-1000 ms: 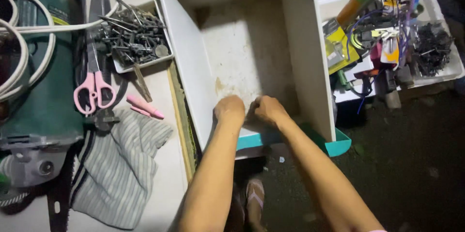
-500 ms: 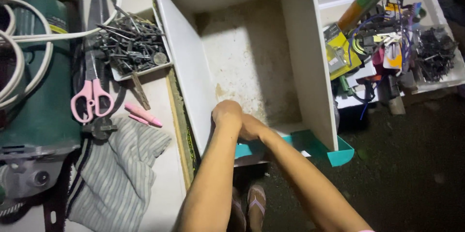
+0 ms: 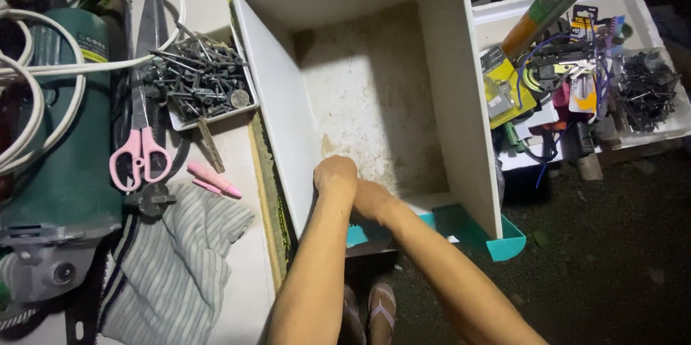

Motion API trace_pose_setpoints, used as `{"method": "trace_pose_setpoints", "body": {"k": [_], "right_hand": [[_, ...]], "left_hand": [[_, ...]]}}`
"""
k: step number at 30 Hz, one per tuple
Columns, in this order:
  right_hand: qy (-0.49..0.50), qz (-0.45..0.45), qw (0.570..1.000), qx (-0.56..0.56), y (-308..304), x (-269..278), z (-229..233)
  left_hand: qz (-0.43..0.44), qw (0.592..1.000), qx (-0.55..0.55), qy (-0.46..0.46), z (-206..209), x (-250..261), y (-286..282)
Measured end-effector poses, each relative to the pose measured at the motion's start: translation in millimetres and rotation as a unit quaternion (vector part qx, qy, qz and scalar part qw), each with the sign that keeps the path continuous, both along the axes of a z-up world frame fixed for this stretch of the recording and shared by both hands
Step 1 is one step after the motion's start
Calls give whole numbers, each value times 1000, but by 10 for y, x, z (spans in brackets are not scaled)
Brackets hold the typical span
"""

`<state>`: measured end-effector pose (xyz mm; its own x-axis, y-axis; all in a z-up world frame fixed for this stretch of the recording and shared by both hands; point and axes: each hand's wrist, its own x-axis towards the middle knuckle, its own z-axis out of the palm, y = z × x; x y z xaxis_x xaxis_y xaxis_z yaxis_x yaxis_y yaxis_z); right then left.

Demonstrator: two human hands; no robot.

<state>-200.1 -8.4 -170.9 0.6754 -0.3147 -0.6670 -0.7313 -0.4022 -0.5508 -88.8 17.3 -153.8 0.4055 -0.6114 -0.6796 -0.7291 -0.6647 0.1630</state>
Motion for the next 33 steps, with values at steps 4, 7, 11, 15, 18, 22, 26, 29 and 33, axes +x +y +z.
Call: {"method": "trace_pose_setpoints", "body": {"k": [4,7,11,15,18,22,26,29,33], "right_hand": [[-31,50,998,4,-66,-6,-10],[-100,114,988,-21,-103,-34,-229],[-117,176,976,-54,-133,4,-164],[-102,194,975,-44,-137,-4,-96],[-109,205,971,-63,-135,-26,-188],[-84,47,995,-19,-259,1,451],[-130,-175,974,-60,-382,-273,650],[-207,-192,943,-175,-394,-371,786],[-258,-311,890,-210,-286,-350,1356]], "left_hand": [[5,1000,2,-2,7,7,-8],[-2,1000,-10,-9,-27,12,1],[2,1000,-16,-8,-46,26,-18],[7,1000,-2,-3,-80,29,-44],[4,1000,1,-1,13,36,-49],[6,1000,-8,4,75,39,-37],[11,998,-67,9,133,-42,-16],[50,988,-139,43,332,-84,-70],[198,925,-284,154,618,-145,-33]]}}
